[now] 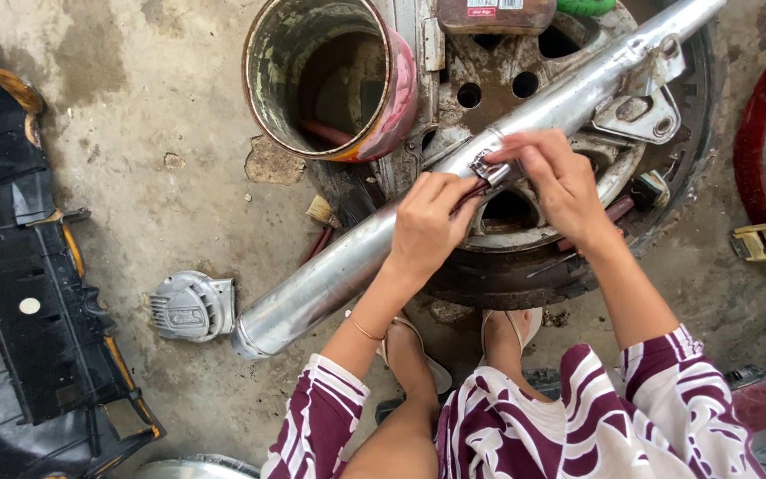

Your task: The person scrubs a silver metal pipe resting on a tire using a small reddish-brown tool. They repeatedly dip the tool into a bucket of liquid and continue scrubbing the pipe's surface.

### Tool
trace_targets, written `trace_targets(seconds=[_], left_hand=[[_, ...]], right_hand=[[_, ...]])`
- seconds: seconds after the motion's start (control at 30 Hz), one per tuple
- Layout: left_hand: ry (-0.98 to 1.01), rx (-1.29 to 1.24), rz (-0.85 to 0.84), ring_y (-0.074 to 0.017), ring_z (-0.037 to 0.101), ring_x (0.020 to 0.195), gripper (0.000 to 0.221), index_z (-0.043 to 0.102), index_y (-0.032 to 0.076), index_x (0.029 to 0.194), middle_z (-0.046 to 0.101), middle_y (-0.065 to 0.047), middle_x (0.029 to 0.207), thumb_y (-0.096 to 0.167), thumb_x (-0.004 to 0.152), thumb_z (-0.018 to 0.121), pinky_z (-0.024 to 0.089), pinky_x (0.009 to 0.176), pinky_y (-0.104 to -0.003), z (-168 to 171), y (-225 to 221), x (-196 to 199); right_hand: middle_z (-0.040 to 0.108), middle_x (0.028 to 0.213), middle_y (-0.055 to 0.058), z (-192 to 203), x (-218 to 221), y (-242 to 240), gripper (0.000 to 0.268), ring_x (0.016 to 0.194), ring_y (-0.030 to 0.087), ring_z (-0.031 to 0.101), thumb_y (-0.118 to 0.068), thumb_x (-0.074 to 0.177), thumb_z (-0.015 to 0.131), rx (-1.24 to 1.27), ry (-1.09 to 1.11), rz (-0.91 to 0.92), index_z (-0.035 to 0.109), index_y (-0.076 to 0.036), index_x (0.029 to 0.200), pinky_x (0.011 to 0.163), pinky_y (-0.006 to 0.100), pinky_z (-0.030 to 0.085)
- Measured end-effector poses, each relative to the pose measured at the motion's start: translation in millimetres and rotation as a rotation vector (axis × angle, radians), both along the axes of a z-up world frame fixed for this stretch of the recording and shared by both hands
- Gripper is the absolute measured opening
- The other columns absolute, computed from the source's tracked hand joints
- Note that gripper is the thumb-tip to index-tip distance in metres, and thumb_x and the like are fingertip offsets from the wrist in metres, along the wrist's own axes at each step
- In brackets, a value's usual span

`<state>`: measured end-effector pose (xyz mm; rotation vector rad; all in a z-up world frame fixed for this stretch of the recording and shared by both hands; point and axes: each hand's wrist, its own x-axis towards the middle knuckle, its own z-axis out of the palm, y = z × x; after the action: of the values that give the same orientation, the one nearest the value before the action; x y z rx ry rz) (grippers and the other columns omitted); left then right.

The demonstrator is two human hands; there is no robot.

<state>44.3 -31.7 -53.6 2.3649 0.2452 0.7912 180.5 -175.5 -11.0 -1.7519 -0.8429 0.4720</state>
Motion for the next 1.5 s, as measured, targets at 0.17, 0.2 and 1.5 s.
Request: trace_targets(seconds=[0.17,0.2,1.5], left_hand=[[0.055,0.058,0.017,-0.025,0.064,0.094,0.046,0.071,0.01,0.112,0.064,-0.005,0.101,0.041,0.082,0.084,0.05,0.085,-0.036,28,24,-30],[0.07,0.07,0.018,-0.0269,0.064,0.096,0.046,0.072,0.009,0.115,0.065,-0.006,0.102,0.039,0.083,0.085,0.049,0.087,-0.037,33,31,-40],[0.149,0.436,-0.065,-0.0223,0.063,0.085,0.022,0.072,-0.005,0.11,0.06,-0.014,0.093,-0.013,0.092,0.063,0.059,0.073,-0.029,35,0,-1]], right_hand=[[0.077,0.11,0.007,-18,20,-11,0.021,0.115,0.03,0.065,-0.006,0.1,0.064,-0.05,-0.298,0.119,0.077,-0.013,0.114,0.103,0.041,0.044],[0.077,0.108,0.007,-17,22,-11,0.021,0.113,0.03,0.066,-0.005,0.097,0.067,-0.06,-0.337,0.121,0.078,-0.015,0.113,0.101,0.042,0.044],[0.061,0.139,0.0,-56,48,-9,0.04,0.135,0.021,0.049,-0.033,0.107,0.04,-0.148,-0.765,0.026,0.067,-0.027,0.135,0.106,0.049,0.018]])
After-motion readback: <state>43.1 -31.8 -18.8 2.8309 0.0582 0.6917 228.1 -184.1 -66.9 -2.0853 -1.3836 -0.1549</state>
